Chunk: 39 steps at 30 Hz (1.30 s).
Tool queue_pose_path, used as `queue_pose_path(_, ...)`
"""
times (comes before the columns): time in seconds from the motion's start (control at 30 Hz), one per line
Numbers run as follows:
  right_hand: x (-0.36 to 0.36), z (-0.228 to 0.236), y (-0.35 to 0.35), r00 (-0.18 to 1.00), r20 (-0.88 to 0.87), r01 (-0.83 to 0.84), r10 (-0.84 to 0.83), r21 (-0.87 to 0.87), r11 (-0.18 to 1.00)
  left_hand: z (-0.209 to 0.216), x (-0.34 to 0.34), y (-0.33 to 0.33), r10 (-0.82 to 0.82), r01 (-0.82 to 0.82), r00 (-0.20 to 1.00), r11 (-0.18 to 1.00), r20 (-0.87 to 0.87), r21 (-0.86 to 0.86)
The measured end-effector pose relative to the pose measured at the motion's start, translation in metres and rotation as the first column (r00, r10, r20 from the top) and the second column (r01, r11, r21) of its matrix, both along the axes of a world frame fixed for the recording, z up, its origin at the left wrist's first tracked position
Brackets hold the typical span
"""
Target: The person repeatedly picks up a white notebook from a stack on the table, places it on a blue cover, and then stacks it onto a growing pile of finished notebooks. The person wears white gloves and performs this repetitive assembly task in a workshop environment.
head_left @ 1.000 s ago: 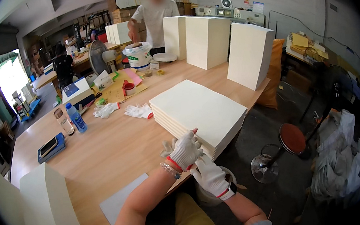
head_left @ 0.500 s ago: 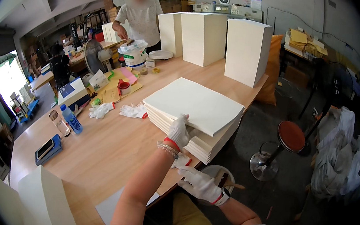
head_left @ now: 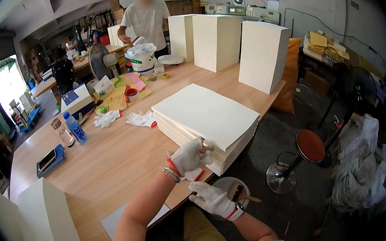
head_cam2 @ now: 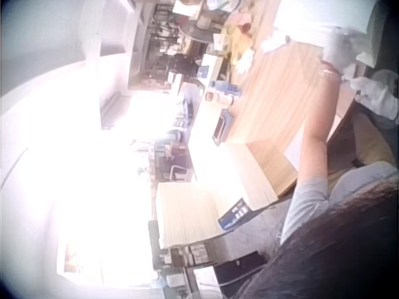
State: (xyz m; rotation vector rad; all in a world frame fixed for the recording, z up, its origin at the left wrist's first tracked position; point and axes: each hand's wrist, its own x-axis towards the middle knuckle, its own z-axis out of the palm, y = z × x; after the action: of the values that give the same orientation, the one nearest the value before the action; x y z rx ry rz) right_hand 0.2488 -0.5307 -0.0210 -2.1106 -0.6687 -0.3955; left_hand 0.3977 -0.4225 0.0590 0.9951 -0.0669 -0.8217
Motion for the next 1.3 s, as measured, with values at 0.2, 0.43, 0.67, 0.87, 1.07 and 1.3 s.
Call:
queue_pose_path(0.2,-0.006,0.01,-0.003,0.998,-0.066,-0.021,0.023,0.017,1.0,0.009,-0.004,0.0,-0.351,-0.341,0.686,0.62,0.638,0.707)
queue_pose_path(0.43,-0.009,0.025,-0.026,1.0,0.0,0.004,-0.004,0.01,1.0,-0.002,-0.004,-0.016,-0.304,-0.648,0.433,0.55,0.849,0.527)
queue_pose_path(0.67,-0.01,0.024,-0.052,0.996,0.038,0.074,-0.075,0.048,0.996,0.006,0.019,-0.02,0.12,-0.102,0.991,0.955,0.05,-0.278)
queue_pose_path(0.87,0.003,0.033,-0.064,0.989,0.117,0.074,-0.094,0.162,0.984,-0.019,0.04,-0.035,0.389,-0.437,0.896,0.857,-0.215,-0.274)
queue_pose_path(1.07,0.01,0.04,-0.102,0.988,-0.153,0.053,0.028,0.5,0.865,-0.023,0.04,-0.044,0.399,-0.448,0.888,0.864,-0.23,-0.232)
queue_pose_path(1.3,0.02,0.045,-0.118,0.956,-0.271,0.101,0.109,0.658,0.746,-0.02,0.042,-0.03,0.459,-0.499,0.865,0.831,-0.201,-0.248)
